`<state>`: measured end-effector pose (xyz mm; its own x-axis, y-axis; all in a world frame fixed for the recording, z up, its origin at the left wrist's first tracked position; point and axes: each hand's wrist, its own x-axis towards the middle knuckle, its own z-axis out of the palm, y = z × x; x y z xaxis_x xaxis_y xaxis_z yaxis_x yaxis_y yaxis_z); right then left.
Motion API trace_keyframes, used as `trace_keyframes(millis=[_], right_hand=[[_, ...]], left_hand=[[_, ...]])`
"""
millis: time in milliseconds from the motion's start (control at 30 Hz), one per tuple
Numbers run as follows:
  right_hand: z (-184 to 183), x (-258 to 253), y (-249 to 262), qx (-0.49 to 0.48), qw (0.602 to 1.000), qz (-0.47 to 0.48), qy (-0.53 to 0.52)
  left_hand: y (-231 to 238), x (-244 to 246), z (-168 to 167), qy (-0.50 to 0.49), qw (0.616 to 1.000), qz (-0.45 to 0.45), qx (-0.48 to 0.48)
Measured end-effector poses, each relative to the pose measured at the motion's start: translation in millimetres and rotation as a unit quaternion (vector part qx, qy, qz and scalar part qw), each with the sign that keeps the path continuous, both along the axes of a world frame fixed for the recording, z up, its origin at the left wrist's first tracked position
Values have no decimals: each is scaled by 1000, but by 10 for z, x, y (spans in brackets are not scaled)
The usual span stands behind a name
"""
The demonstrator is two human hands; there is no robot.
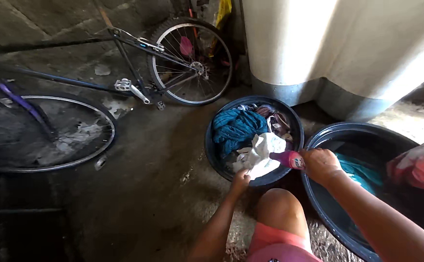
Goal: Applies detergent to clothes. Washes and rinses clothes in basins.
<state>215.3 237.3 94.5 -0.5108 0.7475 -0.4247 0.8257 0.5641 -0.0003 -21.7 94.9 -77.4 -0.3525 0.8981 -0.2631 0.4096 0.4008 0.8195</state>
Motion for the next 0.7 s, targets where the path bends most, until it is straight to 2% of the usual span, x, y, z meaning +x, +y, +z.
trace_keyframes(millis=[167, 300, 400, 467, 533, 600, 633, 700], right_hand=[[69, -35, 60, 28, 999, -24, 28], [22, 138, 190, 30, 995, -82, 54], [-135, 333, 188, -13, 979, -140, 149], [-323, 483, 159, -52, 928, -204, 308], [-510, 617, 117, -102, 838, -254, 472], [-552, 728, 48, -138, 770, -282, 555], [-530, 792, 9, -144, 754, -288, 572], [-467, 931, -66, -136, 751, -283, 580]], left_hand=[[-59, 34, 253, -74, 996, 42, -3], [-78, -26, 527, -140, 973, 126, 135], [-18, -125, 801, -178, 942, 188, 213], [40, -181, 1036, -178, 927, 193, 267], [110, -207, 1294, -173, 913, 191, 316], [184, -203, 1543, -181, 896, 186, 361], [227, -201, 1650, -189, 884, 187, 385], [306, -193, 1873, -196, 861, 199, 426]])
